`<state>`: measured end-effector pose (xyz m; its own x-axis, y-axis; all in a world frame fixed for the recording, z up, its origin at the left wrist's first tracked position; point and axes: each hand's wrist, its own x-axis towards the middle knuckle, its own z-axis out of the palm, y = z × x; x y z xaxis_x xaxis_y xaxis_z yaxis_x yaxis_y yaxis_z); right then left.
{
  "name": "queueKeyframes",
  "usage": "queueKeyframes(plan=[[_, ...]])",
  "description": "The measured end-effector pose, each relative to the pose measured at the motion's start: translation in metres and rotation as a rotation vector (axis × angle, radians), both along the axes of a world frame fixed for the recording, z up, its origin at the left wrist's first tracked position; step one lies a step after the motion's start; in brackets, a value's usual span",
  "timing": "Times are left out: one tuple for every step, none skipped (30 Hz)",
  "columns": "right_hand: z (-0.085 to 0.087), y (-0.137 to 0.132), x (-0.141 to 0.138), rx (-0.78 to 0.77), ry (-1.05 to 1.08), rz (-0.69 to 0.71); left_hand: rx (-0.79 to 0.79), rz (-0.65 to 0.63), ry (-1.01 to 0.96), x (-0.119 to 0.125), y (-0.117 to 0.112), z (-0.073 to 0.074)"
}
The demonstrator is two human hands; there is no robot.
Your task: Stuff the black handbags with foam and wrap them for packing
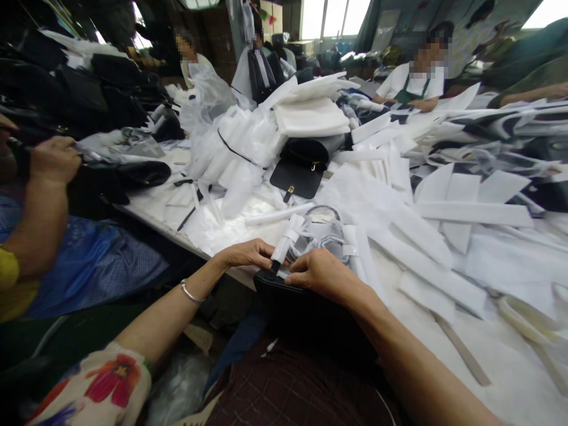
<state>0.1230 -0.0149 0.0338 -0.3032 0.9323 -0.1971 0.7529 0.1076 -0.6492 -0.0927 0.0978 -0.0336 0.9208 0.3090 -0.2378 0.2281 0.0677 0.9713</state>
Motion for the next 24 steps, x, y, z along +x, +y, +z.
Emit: queueKeyframes(plan=[[0.002, 0.001, -0.003, -0.011, -0.029, 0.03, -0.001, -0.002, 0.002, -0.001, 0.0, -0.001], [0.004, 0.002, -0.006, -0.014, -0.059, 0.056, -0.001, -0.001, 0.003, -0.002, 0.001, -0.002], [0.005, 0.003, -0.008, -0.003, -0.089, 0.075, 0.0, 0.0, 0.002, -0.002, 0.0, -0.003], [0.005, 0.003, -0.01, 0.031, -0.115, 0.083, 0.002, 0.002, 0.0, -0.003, 0.0, -0.003], [0.005, 0.004, -0.012, 0.06, -0.13, 0.096, 0.004, 0.003, -0.004, -0.003, 0.0, -0.003], [0.004, 0.004, -0.013, 0.077, -0.137, 0.111, 0.007, 0.003, -0.008, -0.003, -0.001, -0.003], [0.003, 0.004, -0.014, 0.083, -0.145, 0.125, 0.011, 0.002, -0.009, -0.002, -0.001, -0.002], [0.001, 0.004, -0.015, 0.088, -0.161, 0.137, 0.015, 0.002, -0.009, -0.002, -0.001, -0.001], [0.0, 0.005, -0.017, 0.099, -0.191, 0.137, 0.02, 0.001, -0.007, -0.002, -0.001, 0.0], [-0.002, 0.005, -0.019, 0.128, -0.238, 0.12, 0.028, 0.004, -0.002, -0.002, -0.002, 0.001], [-0.004, 0.007, -0.022, 0.167, -0.294, 0.091, 0.039, 0.007, 0.002, -0.001, -0.002, 0.002], [-0.005, 0.008, -0.025, 0.203, -0.347, 0.06, 0.051, 0.009, 0.006, -0.001, -0.002, 0.002], [-0.006, 0.01, -0.028, 0.226, -0.389, 0.03, 0.065, 0.012, 0.005, 0.0, -0.002, 0.003], [-0.007, 0.012, -0.032, 0.235, -0.418, 0.001, 0.086, 0.015, 0.0, 0.001, -0.003, 0.002], [-0.007, 0.014, -0.035, 0.232, -0.437, -0.025, 0.113, 0.023, -0.007, 0.002, -0.005, 0.002], [-0.006, 0.015, -0.037, 0.221, -0.444, -0.044, 0.145, 0.037, -0.016, 0.003, -0.006, 0.001], [-0.004, 0.015, -0.039, 0.203, -0.439, -0.061, 0.175, 0.059, -0.028, 0.004, -0.009, -0.001], [-0.003, 0.014, -0.04, 0.185, -0.424, -0.073, 0.199, 0.086, -0.043, 0.005, -0.011, -0.002], [-0.001, 0.011, -0.04, 0.174, -0.401, -0.08, 0.216, 0.116, -0.063, 0.005, -0.014, -0.003], [0.001, 0.006, -0.04, 0.176, -0.376, -0.08, 0.225, 0.145, -0.085, 0.006, -0.016, -0.004], [0.003, 0.0, -0.039, 0.188, -0.352, -0.073, 0.229, 0.17, -0.108, 0.006, -0.019, -0.005], [0.004, -0.008, -0.037, 0.211, -0.334, -0.057, 0.228, 0.191, -0.128, 0.005, -0.021, -0.007], [0.003, -0.017, -0.035, 0.239, -0.334, -0.04, 0.222, 0.21, -0.145, 0.004, -0.022, -0.008], [0.002, -0.025, -0.033, 0.265, -0.353, -0.031, 0.212, 0.229, -0.157, 0.003, -0.024, -0.01]])
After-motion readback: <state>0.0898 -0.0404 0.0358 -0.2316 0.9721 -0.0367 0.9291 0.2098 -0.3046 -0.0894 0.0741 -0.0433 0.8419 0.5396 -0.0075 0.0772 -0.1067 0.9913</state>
